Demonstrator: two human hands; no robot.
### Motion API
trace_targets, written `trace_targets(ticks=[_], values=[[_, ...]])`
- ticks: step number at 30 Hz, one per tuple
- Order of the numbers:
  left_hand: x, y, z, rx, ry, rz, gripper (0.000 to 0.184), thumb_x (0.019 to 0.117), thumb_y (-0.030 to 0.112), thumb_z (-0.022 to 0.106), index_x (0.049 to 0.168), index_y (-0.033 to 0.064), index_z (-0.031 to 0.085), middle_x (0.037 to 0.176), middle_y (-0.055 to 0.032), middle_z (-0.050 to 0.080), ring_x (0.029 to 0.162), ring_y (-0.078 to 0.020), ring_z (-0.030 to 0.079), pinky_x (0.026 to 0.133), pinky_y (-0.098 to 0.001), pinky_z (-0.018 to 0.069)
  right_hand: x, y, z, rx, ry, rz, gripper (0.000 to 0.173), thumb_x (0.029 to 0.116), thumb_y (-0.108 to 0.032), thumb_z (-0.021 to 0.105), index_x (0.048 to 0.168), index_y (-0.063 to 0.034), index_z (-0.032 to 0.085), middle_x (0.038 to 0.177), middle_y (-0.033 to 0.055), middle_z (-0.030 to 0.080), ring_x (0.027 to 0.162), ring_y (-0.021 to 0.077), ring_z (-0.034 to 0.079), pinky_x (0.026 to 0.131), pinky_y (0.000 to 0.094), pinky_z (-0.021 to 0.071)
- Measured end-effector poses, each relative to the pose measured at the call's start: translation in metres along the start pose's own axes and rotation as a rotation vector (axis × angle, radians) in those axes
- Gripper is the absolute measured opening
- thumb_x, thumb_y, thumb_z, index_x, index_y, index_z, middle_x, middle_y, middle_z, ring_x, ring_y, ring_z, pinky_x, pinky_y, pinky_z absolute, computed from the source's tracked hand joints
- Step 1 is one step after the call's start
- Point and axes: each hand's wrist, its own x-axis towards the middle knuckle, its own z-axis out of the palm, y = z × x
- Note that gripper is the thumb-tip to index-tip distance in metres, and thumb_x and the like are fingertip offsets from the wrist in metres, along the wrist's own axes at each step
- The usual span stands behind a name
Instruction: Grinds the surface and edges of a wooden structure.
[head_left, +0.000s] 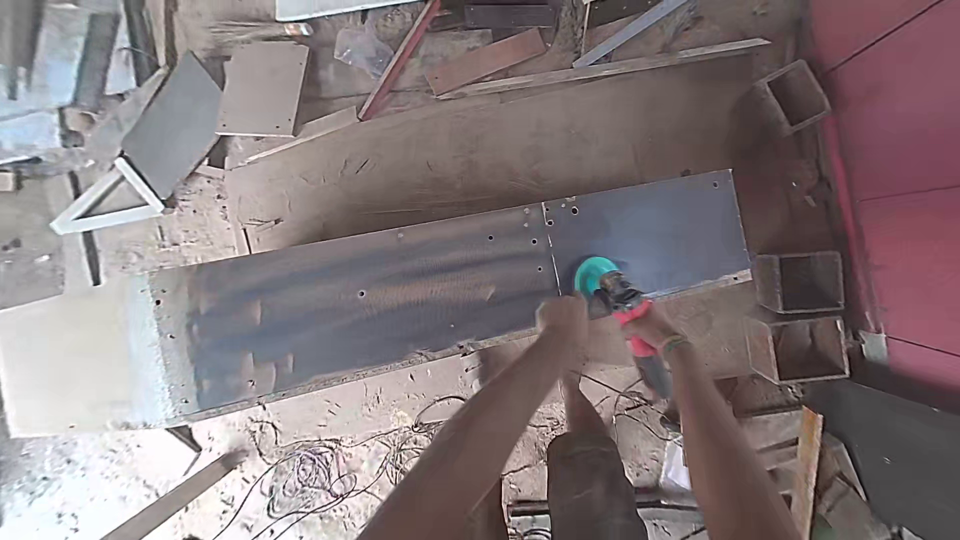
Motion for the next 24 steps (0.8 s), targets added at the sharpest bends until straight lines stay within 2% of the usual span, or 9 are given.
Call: trace_targets(ticks=[3, 6, 9, 10, 14, 16, 18, 21, 24], values=[[-0.04, -0.066, -0.006, 0.07, 0.009, -0.129, 0.054, 0.089, 0.023, 0.071, 0.139, 0.0082, 0.056, 0.12, -0.0225, 0.069, 0.108, -0.0444, 0.068, 0.081, -0.0633, 0.0567, -0.02, -0.052, 0.058, 0.075, -0.109, -0.149, 0.073, 0.0581, -0.02, 0.095, 0.123, -0.0019, 0.067, 0.114, 0.0193, 0.072, 0.108, 0.0337, 0.07, 0.096, 0.058, 0.056], [-0.063, -0.156, 0.005, 0.092, 0.014, -0.256, 0.045, 0.0893, 0.018, 0.068, 0.132, 0.0085, 0.06, 0.12, -0.0226, 0.069, 0.108, -0.0451, 0.069, 0.081, -0.0652, 0.0562, -0.06, -0.131, 0.102, -0.109, -0.226, -0.175, 0.06, 0.0672, -0.032, 0.09, 0.118, -0.0058, 0.071, 0.114, 0.0174, 0.073, 0.109, 0.0357, 0.07, 0.095, 0.0631, 0.0546], [-0.072, -0.241, 0.033, 0.01, 0.051, -0.361, 0.045, 0.094, 0.029, 0.067, 0.134, 0.0093, 0.061, 0.123, -0.0224, 0.069, 0.113, -0.0443, 0.068, 0.086, -0.0682, 0.0545, -0.086, -0.194, 0.136, -0.295, -0.301, -0.309, 0.051, 0.0854, -0.045, 0.076, 0.121, -0.0084, 0.071, 0.119, 0.0178, 0.073, 0.112, 0.0374, 0.07, 0.094, 0.066, 0.0549], [-0.073, -0.263, 0.045, -0.024, 0.07, -0.402, 0.046, 0.0952, 0.035, 0.067, 0.134, 0.0107, 0.061, 0.123, -0.0212, 0.07, 0.113, -0.0427, 0.068, 0.088, -0.0671, 0.0546, -0.089, -0.208, 0.147, -0.341, -0.312, -0.363, 0.051, 0.0874, -0.046, 0.074, 0.12, -0.0077, 0.071, 0.117, 0.0175, 0.073, 0.11, 0.0366, 0.071, 0.092, 0.0651, 0.0559], [-0.065, -0.31, 0.095, -0.228, 0.249, -0.471, 0.043, 0.0919, 0.045, 0.074, 0.116, 0.0099, 0.069, 0.108, -0.0205, 0.073, 0.104, -0.041, 0.071, 0.085, -0.0664, 0.0551, -0.094, -0.233, 0.167, -0.479, -0.277, -0.498, 0.063, 0.0787, -0.041, 0.08, 0.126, -0.0031, 0.062, 0.117, 0.0185, 0.071, 0.108, 0.0352, 0.071, 0.086, 0.0587, 0.0587], [-0.053, -0.298, 0.111, -0.331, 0.299, -0.45, 0.043, 0.0913, 0.043, 0.077, 0.114, 0.0074, 0.07, 0.105, -0.0215, 0.073, 0.102, -0.0415, 0.071, 0.086, -0.0676, 0.0536, -0.096, -0.222, 0.148, -0.515, -0.251, -0.558, 0.07, 0.0764, -0.035, 0.083, 0.132, -0.0032, 0.056, 0.115, 0.0192, 0.07, 0.105, 0.036, 0.071, 0.083, 0.0569, 0.0592], [-0.037, -0.253, 0.109, -0.393, 0.289, -0.413, 0.045, 0.0919, 0.039, 0.078, 0.119, 0.0034, 0.069, 0.109, -0.0246, 0.072, 0.107, -0.0434, 0.069, 0.091, -0.0677, 0.052, -0.092, -0.2, 0.11, -0.524, -0.224, -0.567, 0.074, 0.0753, -0.028, 0.086, 0.137, -0.002, 0.053, 0.116, 0.0215, 0.069, 0.105, 0.0389, 0.07, 0.083, 0.0589, 0.0583], [-0.012, -0.161, 0.109, -0.377, 0.209, -0.356, 0.049, 0.0914, 0.034, 0.077, 0.125, 0.0006, 0.066, 0.117, -0.0263, 0.07, 0.113, -0.0434, 0.067, 0.096, -0.0668, 0.0507, -0.078, -0.142, 0.049, -0.525, -0.202, -0.476, 0.072, 0.0774, -0.023, 0.085, 0.137, 0.0003, 0.052, 0.118, 0.0236, 0.068, 0.105, 0.0406, 0.07, 0.083, 0.06, 0.0584], [0.019, -0.047, 0.093, -0.349, 0.15, -0.292, 0.05, 0.0923, 0.035, 0.075, 0.127, 0.0003, 0.066, 0.12, -0.0252, 0.07, 0.115, -0.0418, 0.067, 0.098, -0.0646, 0.0511, -0.051, -0.076, -0.027, -0.479, -0.17, -0.361, 0.075, 0.0817, -0.033, 0.083, 0.139, 0.0021, 0.05, 0.122, 0.0251, 0.066, 0.109, 0.0419, 0.069, 0.087, 0.0609, 0.0576]])
